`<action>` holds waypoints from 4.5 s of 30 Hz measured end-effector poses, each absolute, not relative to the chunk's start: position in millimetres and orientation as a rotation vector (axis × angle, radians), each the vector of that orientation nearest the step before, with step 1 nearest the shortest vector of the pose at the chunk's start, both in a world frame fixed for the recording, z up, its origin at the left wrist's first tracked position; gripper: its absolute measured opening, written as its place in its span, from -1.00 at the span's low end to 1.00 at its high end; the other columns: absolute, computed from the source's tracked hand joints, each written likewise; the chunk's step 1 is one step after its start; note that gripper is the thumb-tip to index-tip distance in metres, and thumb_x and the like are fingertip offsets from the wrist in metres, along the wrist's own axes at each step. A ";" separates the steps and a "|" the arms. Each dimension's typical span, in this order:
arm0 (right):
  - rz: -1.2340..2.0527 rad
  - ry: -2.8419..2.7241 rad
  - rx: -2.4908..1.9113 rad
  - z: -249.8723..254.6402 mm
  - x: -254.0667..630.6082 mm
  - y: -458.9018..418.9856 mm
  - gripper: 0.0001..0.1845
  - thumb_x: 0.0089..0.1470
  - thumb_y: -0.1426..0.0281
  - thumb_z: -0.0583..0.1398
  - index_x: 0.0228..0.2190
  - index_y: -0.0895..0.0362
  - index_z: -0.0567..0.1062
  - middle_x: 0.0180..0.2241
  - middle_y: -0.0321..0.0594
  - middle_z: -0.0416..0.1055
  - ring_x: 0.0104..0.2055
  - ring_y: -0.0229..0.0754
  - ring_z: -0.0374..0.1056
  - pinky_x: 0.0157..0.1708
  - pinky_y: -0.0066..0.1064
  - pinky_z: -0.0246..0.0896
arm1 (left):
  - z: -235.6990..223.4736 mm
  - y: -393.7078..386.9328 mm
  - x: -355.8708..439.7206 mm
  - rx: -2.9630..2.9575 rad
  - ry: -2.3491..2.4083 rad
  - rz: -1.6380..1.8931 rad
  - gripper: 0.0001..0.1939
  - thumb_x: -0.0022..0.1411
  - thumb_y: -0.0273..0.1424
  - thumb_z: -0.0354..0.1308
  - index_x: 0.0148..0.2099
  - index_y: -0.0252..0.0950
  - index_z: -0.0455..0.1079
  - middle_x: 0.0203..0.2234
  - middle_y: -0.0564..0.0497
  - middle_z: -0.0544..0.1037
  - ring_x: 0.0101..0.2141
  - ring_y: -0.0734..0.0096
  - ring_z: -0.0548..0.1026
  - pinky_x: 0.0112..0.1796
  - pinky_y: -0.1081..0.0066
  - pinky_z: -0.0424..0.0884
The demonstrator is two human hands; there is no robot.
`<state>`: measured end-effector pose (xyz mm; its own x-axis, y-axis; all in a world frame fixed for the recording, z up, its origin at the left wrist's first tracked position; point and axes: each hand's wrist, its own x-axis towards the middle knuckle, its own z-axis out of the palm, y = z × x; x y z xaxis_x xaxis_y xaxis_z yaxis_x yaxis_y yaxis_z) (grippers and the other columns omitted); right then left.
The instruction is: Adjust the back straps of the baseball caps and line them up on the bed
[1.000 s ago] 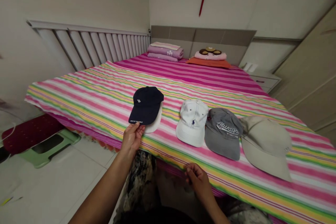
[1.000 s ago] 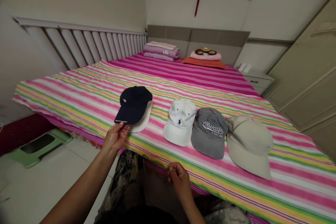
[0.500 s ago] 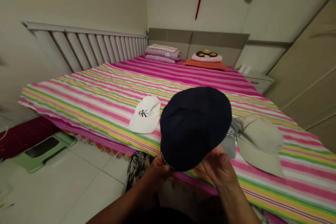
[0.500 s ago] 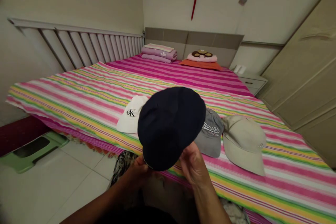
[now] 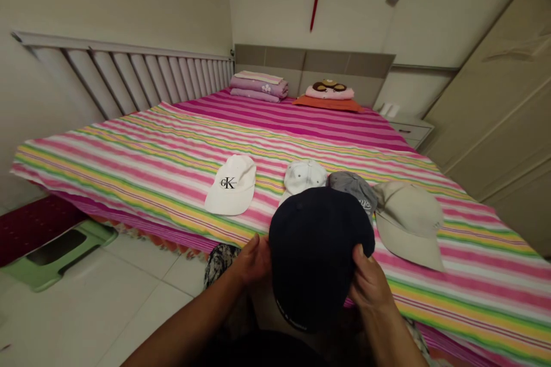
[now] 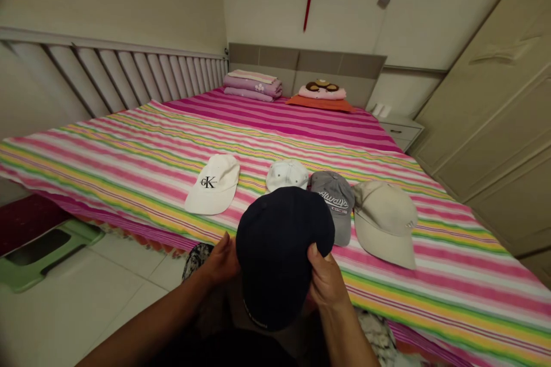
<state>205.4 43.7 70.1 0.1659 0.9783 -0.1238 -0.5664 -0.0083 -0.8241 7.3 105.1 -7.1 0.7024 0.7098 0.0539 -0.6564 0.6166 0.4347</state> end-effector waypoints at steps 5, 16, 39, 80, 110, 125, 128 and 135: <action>1.327 -0.702 -0.960 62.6 219.0 34.9 -0.34 -0.39 0.10 0.35 -0.16 0.05 0.47 -0.21 -0.09 0.50 -0.09 0.11 0.35 0.00 -0.01 0.12 | 17.5 116.4 12.4 0.490 0.126 0.800 -0.59 -0.06 -0.15 0.22 -0.23 -0.36 0.47 -0.42 -0.07 0.58 -0.21 0.18 0.49 -0.04 0.24 0.22; 1.495 -0.647 -0.752 50.7 251.5 27.3 -0.63 -0.50 0.07 0.36 -0.53 -0.04 0.55 -0.54 -0.24 0.54 -0.59 -0.08 0.43 -0.32 -0.14 0.36 | 37.6 113.9 14.3 0.430 0.202 0.669 -0.57 -0.08 -0.10 0.21 -0.30 -0.39 0.49 -0.48 -0.03 0.58 -0.39 0.31 0.53 -0.14 0.35 0.35; 1.538 -0.875 -0.767 64.0 253.4 10.9 -0.68 -0.34 0.15 0.31 -0.66 0.11 0.39 -0.68 -0.29 0.24 -0.60 -0.24 0.12 -0.59 -0.41 0.02 | 80.6 100.8 22.1 0.831 0.483 0.682 -0.80 -0.18 -0.44 0.32 -0.41 -0.40 0.47 -0.59 0.01 0.52 -0.61 0.56 0.41 -0.54 0.57 0.28; 1.602 -0.757 -0.991 89.5 182.8 28.3 -0.72 -0.17 0.27 0.27 -0.56 0.17 0.30 -0.83 -0.55 0.03 -0.81 -0.51 -0.20 -0.81 -0.62 -0.21 | 83.5 85.8 35.2 1.582 0.543 0.843 -0.76 -0.07 -0.40 0.24 -0.28 -0.34 0.40 -0.43 -0.01 0.48 -0.41 0.45 0.39 -0.36 0.49 0.26; 1.552 -0.687 -1.075 88.5 186.9 29.3 -0.59 -0.19 0.17 0.27 -0.72 0.17 0.24 -0.86 -0.49 0.04 -0.81 -0.51 -0.17 -0.76 -0.57 -0.32 | 64.4 82.8 50.0 0.721 0.501 0.920 -0.65 -0.18 -0.28 0.33 -0.37 -0.36 0.34 -0.61 0.05 0.48 -0.59 0.53 0.43 -0.52 0.57 0.30; 1.394 -0.797 -1.181 83.7 178.6 30.1 -0.60 -0.14 0.17 0.24 -0.71 0.18 0.28 -0.87 -0.48 0.07 -0.79 -0.51 -0.15 -0.73 -0.57 -0.28 | 57.7 84.9 46.6 0.848 0.522 0.972 -0.69 -0.15 -0.31 0.31 -0.36 -0.36 0.36 -0.58 0.06 0.49 -0.55 0.52 0.43 -0.45 0.50 0.29; 1.362 -0.843 -1.209 84.5 181.4 30.6 -0.59 -0.15 0.15 0.24 -0.71 0.17 0.27 -0.86 -0.47 0.08 -0.79 -0.49 -0.12 -0.74 -0.57 -0.28 | 58.6 84.4 45.0 0.869 0.539 0.976 -0.71 -0.15 -0.32 0.30 -0.37 -0.36 0.36 -0.57 0.06 0.48 -0.56 0.53 0.42 -0.45 0.51 0.28; 1.358 -0.917 -1.298 84.5 183.3 31.4 -0.66 -0.18 0.16 0.25 -0.63 0.18 0.36 -0.81 -0.46 0.14 -0.79 -0.47 -0.05 -0.77 -0.58 -0.28 | 59.0 83.8 44.2 0.889 0.510 0.965 -0.74 -0.14 -0.36 0.30 -0.36 -0.35 0.38 -0.57 0.08 0.47 -0.55 0.57 0.40 -0.45 0.54 0.26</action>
<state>183.3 31.4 84.5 0.0805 0.9714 -0.2234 -0.1563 -0.2090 -0.9653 44.2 83.8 59.0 0.4968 0.8679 0.0054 -0.4846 0.2722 0.8313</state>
